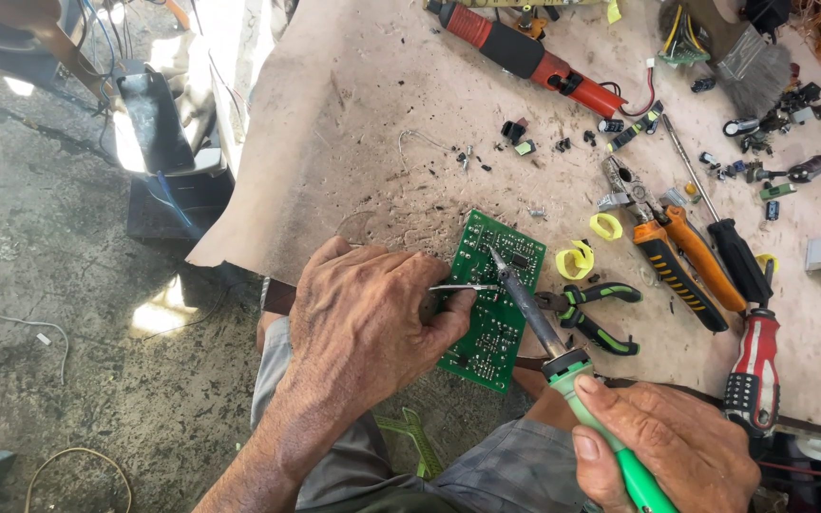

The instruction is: The person is soldering and trimming components on a green printed circuit board using a soldering iron and pliers.

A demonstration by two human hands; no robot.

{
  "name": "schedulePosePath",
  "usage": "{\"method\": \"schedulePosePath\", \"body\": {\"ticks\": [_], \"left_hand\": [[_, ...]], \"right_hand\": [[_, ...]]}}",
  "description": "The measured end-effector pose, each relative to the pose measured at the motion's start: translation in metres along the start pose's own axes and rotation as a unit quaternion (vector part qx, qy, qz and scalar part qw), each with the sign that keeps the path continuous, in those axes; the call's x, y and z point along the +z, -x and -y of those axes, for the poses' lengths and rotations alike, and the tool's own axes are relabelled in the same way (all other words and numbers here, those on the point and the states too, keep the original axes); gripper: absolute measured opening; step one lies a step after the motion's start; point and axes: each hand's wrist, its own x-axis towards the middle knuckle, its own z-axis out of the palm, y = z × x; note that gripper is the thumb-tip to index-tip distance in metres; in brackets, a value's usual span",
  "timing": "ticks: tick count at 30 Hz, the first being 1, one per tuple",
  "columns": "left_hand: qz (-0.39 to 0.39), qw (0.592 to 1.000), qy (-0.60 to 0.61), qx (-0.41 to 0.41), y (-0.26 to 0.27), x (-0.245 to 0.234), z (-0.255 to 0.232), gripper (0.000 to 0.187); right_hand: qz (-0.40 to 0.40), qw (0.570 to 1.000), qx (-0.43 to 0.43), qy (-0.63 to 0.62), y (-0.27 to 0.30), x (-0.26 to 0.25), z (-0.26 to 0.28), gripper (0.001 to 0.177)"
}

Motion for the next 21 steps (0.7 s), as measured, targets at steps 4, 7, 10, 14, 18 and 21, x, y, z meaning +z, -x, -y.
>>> {"method": "schedulePosePath", "body": {"ticks": [4,7,10,14,18,21], "left_hand": [[-0.017,1.0,0.0,0.006,-0.0005,-0.0006,-0.0001,0.04],[-0.024,1.0,0.003,0.016,-0.0001,0.001,0.0009,0.038],[-0.008,1.0,-0.002,0.01,0.0006,0.0021,0.0017,0.04],[-0.031,0.999,-0.002,0.021,0.0012,0.0022,0.0021,0.04],[-0.02,1.0,-0.004,0.012,0.0007,0.0003,0.0012,0.04],[-0.024,1.0,0.002,0.017,0.0014,0.0013,0.0017,0.039]], "right_hand": [[0.014,1.0,0.022,0.002,-0.0007,-0.0011,0.0027,0.028],[-0.003,1.0,-0.001,-0.006,-0.0013,0.0006,0.001,0.026],[0.0,1.0,0.004,-0.004,-0.0006,-0.0002,0.0019,0.026],[0.003,0.999,0.046,-0.006,-0.0012,-0.0016,0.0064,0.027],[-0.001,0.999,0.051,-0.006,-0.0027,-0.0019,0.0081,0.027],[0.011,0.997,0.075,0.002,-0.0038,-0.0066,0.0106,0.027]]}}
